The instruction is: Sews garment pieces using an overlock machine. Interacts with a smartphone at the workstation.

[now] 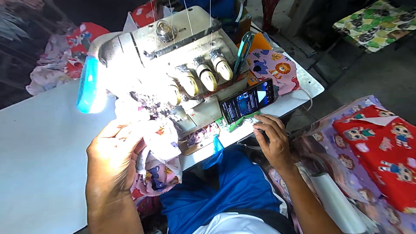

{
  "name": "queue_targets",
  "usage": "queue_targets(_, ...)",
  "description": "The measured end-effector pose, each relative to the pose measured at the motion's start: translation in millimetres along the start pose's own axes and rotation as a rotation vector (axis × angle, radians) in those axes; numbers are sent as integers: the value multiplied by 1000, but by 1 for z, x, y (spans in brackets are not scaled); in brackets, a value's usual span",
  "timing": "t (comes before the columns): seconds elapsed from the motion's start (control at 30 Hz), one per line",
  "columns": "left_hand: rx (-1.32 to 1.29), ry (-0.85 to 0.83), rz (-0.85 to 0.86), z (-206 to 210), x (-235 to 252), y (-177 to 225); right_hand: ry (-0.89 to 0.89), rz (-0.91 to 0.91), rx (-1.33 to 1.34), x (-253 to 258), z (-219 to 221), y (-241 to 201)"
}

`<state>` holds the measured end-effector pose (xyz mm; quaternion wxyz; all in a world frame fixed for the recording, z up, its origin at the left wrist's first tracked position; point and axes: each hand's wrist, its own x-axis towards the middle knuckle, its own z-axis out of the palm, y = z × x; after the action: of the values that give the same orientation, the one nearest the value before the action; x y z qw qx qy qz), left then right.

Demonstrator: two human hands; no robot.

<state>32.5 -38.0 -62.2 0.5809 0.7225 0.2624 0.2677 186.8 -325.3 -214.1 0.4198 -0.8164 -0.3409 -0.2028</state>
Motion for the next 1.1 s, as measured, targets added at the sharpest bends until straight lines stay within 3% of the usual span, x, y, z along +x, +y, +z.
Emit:
queue_targets(0.8,2,5,3,1,-1,1,-2,1,3,2,2,0)
queue_targets(1.1,11,20,-2,2,0,1,-22,-117,-35,26,10,-14)
